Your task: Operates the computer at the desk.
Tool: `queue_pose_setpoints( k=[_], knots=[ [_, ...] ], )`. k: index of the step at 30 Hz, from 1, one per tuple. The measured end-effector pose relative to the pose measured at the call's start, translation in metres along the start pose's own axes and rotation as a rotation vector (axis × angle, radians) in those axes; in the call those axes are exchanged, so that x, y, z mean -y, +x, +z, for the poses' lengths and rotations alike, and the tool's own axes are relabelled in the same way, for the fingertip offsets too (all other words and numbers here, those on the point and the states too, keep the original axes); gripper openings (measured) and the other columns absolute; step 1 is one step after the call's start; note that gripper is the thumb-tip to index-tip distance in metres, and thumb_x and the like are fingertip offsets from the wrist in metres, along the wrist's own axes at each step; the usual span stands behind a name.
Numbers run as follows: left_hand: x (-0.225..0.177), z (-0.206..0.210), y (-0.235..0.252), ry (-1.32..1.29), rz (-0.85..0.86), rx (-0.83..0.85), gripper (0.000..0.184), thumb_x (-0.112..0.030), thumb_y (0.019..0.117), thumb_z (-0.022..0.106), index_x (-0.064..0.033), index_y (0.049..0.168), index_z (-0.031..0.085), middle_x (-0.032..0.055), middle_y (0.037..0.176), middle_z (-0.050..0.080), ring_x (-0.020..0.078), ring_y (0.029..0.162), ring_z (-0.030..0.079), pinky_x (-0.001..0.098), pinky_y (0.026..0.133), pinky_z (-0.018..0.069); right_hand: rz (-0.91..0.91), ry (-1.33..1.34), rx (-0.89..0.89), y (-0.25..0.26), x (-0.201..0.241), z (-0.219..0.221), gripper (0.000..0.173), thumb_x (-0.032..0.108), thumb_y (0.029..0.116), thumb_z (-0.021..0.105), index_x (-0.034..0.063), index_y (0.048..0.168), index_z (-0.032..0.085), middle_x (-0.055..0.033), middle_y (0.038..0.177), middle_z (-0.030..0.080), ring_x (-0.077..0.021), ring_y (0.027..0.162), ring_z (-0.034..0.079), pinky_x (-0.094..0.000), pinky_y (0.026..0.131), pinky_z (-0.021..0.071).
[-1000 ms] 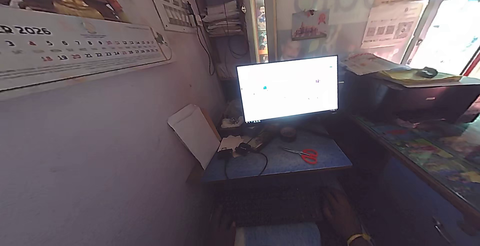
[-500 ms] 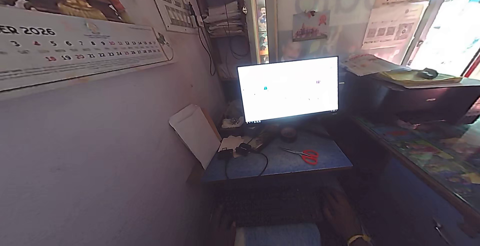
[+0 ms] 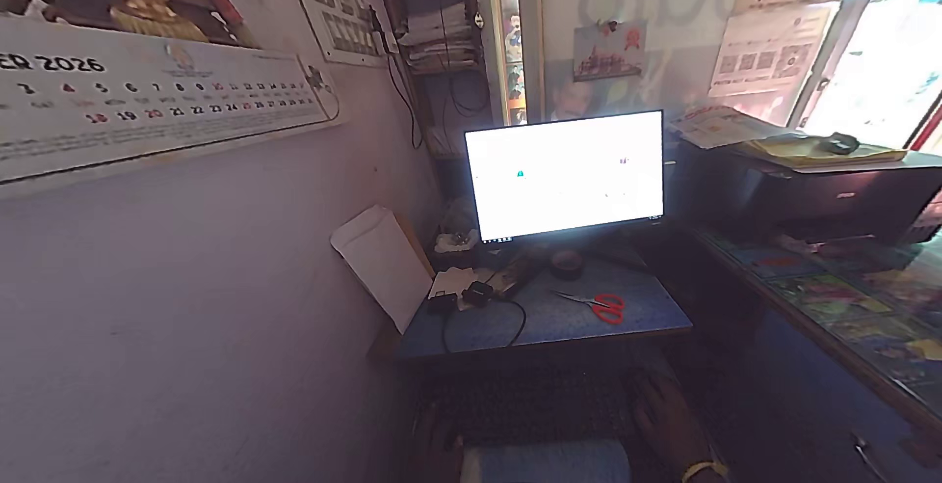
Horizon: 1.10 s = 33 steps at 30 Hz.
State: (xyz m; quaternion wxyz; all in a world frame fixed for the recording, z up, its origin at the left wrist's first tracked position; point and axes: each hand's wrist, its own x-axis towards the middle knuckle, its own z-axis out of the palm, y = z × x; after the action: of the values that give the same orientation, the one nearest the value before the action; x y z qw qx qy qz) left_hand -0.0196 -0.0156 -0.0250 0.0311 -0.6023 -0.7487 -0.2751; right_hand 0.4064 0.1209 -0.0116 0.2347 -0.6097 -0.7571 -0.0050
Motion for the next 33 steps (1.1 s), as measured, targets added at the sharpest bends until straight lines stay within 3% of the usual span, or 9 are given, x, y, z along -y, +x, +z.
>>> queue_pose_setpoints(
  k=[33],
  knots=[
    [0.0061, 0.0067, -0.0028, -0.022, 0.012, -0.034, 0.049, -0.041, 0.1017, 0.053, -0.0035, 0.129, 0.067, 0.0225, 0.155, 0.046, 0.0406, 0.141, 0.047, 0.0529, 0.115, 0.0404, -0.016, -0.024, 0.004, -0.0018, 0.0015, -0.0055, 0.051, 0.031, 0.0882, 0.065, 0.0154, 0.137, 0.067, -0.0154, 0.146, 0.058, -0.0359, 0.133, 0.057, -0.0515, 0.108, 0.0485]
  ],
)
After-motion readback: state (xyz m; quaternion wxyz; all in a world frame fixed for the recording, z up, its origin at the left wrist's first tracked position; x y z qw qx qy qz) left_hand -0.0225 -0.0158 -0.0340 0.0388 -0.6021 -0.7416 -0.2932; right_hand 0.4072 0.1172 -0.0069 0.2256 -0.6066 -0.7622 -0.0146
